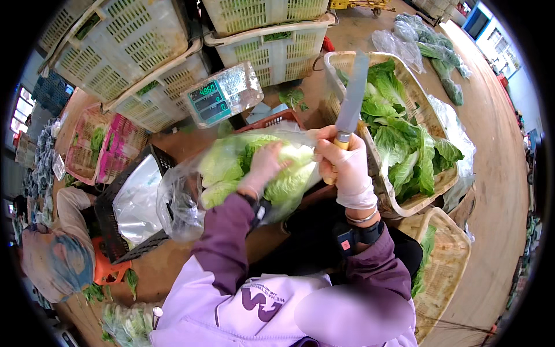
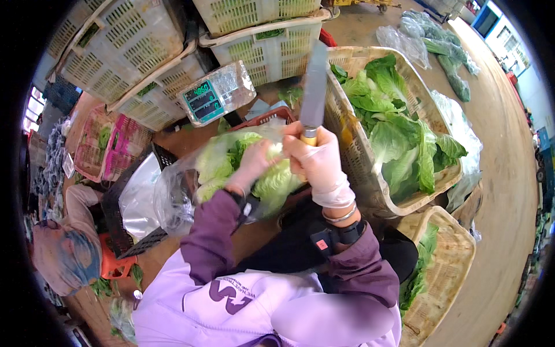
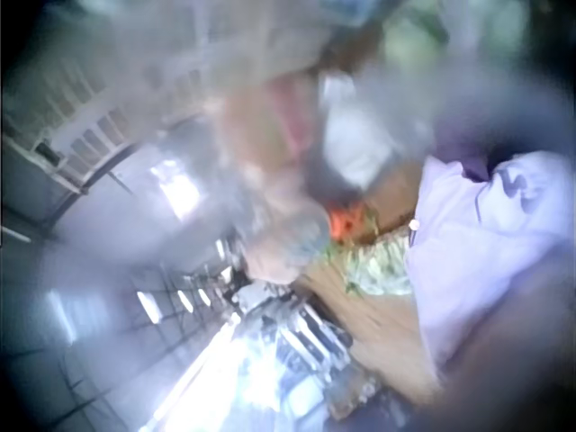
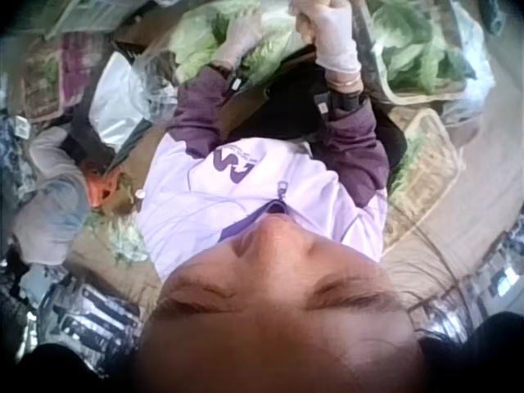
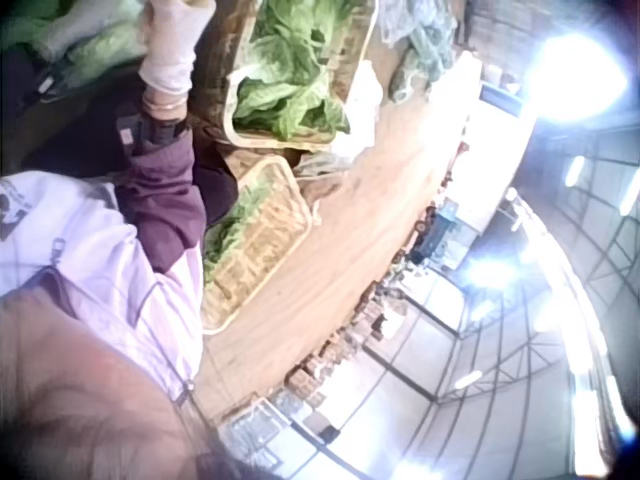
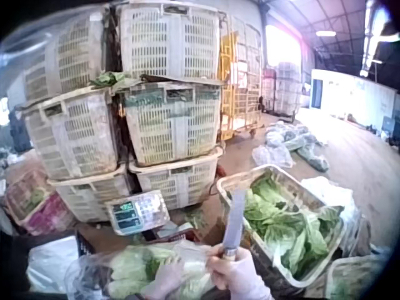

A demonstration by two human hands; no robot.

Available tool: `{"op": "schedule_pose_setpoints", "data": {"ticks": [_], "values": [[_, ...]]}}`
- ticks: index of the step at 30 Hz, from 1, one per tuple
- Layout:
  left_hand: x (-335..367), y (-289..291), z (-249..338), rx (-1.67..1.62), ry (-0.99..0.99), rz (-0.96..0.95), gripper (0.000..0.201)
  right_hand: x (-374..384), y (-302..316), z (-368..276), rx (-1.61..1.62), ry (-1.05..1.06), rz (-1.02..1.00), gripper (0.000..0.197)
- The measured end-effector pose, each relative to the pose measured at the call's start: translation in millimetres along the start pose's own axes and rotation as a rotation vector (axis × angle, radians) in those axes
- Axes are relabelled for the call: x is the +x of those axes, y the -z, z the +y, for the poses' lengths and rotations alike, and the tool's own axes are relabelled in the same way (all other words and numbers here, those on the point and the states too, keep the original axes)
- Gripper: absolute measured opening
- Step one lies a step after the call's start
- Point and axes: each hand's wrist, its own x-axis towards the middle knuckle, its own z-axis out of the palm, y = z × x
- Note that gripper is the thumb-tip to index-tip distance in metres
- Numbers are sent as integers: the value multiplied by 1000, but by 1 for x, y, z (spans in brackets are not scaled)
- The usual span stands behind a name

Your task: The person trims the base and outer leaves of napa cabbages using a knife, places the trimmed cabbages into plastic bags, weighs the bags on an electronic scale, and ties the bags closed.

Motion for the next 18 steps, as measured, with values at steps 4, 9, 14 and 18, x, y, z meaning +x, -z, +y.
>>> {"op": "schedule_pose_setpoints", "data": {"ticks": [4, 9, 14, 18], "values": [[17, 0, -38, -134, 124, -120, 71, -10, 6, -1, -61, 30, -56, 13], [18, 13, -14, 19, 136, -138, 77, -16, 20, -7, -248, -1, 73, 27], [-7, 32, 29, 294, 43, -25, 81, -46, 55, 4, -394, 61, 238, 35], [-23, 52, 40, 354, 5, 53, 75, -71, 79, -6, -467, 20, 383, 32]]}}
